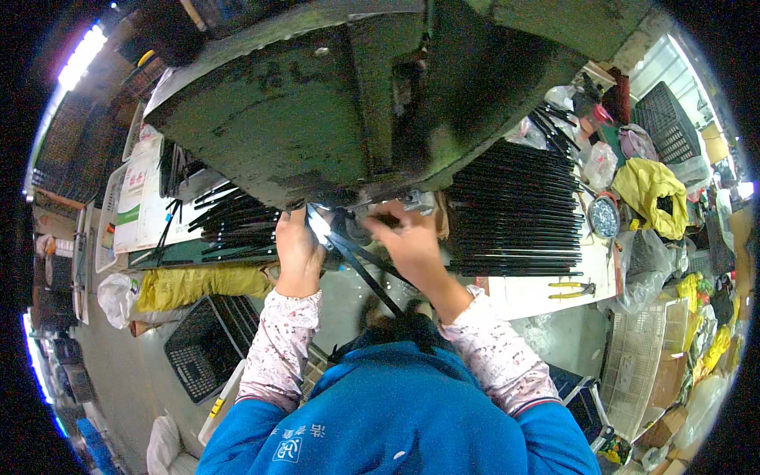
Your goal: The person repeatedly picks up black rods from a tray and inserts them into a green machine, then removes and places them back. The process is continuous and repetitive throughout the clip.
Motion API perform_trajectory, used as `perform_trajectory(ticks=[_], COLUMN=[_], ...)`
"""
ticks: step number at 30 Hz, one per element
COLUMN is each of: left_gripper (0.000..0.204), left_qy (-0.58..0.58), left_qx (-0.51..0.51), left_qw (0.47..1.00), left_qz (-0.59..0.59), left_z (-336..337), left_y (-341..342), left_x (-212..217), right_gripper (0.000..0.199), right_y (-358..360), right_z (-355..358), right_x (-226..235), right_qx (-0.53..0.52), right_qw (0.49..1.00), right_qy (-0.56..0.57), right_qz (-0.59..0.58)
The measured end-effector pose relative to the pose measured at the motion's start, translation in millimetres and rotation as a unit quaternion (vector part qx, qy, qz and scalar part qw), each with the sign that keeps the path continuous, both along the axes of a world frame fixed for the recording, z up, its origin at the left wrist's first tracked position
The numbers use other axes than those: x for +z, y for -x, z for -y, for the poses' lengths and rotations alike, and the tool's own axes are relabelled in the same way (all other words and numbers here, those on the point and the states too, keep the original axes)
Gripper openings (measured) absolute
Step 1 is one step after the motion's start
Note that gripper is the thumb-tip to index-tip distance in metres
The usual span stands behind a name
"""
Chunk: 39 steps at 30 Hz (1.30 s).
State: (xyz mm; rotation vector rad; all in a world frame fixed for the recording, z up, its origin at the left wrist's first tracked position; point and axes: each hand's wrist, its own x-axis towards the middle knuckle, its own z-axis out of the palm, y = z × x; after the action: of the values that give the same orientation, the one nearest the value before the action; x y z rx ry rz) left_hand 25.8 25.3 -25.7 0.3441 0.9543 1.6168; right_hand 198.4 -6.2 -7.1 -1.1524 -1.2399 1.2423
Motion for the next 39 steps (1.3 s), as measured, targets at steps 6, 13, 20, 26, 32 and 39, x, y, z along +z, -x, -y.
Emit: perform_trajectory(ticks=[6, 13, 20, 26, 32, 39], left_gripper=[0.019, 0.027, 0.045, 0.024, 0.021, 0.023], left_qy=[0.016, 0.081, -0.031, -0.151, -0.034, -0.051], left_qx=[-0.053, -0.053, 0.105, 0.11, -0.126, -0.098], left_qw=[0.998, 0.969, 0.755, 0.723, 0.844, 0.942], left_qz=[0.018, -0.228, -0.647, -0.665, -0.521, -0.318], left_z=[15.6, 36.0, 63.2, 72.6, 63.0, 53.7], left_y=[3.1, 16.6, 5.2, -16.7, -53.8, -44.6], left_x=[-3.9, -5.1, 5.8, 29.0, 44.3, 22.0], right_gripper=[0.046, 0.02, 0.023, 0.02, 0.028, 0.028], right_y=[16.8, -9.2, -158.8, -155.8, -59.9, -30.7], right_z=[-30.0, -34.4, -76.8, -78.8, -35.3, -26.0], right_x=[-25.6, -24.8, -180.3, -181.2, -49.6, -47.0], right_qx=[0.019, 0.134, -0.038, -0.038, -0.025, -0.024], right_qw=[0.994, 0.908, 0.713, 0.697, 0.782, 0.855], right_qy=[0.043, 0.286, -0.053, -0.222, -0.496, -0.434], right_qz=[0.097, -0.275, 0.698, 0.681, 0.376, 0.285])
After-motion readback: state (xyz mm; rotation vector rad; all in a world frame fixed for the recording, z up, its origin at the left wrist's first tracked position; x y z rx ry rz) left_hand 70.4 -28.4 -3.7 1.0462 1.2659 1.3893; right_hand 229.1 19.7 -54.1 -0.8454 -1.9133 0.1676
